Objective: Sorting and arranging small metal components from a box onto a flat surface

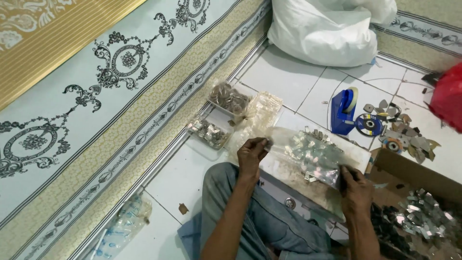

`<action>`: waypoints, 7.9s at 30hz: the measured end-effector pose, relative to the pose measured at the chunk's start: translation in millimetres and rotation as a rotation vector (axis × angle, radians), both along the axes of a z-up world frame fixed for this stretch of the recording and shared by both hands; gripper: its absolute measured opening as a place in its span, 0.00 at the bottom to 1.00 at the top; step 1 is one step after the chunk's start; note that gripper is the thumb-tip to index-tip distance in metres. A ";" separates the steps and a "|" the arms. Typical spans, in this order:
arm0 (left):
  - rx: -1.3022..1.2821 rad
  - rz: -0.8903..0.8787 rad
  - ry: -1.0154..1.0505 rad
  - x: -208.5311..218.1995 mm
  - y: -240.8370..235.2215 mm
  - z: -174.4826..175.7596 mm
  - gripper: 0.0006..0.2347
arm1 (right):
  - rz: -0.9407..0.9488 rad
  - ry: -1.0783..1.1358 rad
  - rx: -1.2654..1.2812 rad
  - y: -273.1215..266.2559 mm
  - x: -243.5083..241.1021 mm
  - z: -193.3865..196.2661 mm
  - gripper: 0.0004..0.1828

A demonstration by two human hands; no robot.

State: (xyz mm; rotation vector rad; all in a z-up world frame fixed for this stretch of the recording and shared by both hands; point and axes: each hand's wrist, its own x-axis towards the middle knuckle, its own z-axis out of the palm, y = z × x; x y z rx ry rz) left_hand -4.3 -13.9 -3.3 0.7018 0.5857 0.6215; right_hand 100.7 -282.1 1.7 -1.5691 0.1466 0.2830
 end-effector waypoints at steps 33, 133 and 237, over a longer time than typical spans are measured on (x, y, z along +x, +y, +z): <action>0.750 0.070 0.157 1.0 -65.8 107.2 0.03 | 0.133 -0.742 -0.221 133.4 -51.8 125.9 0.10; 1.031 -0.471 0.473 70.3 -29.6 44.3 0.08 | 0.492 -0.252 -0.340 89.2 12.0 77.2 0.20; 0.903 -0.399 0.465 49.0 -14.0 100.1 0.06 | 0.665 -0.904 -0.745 81.8 -2.6 106.2 0.13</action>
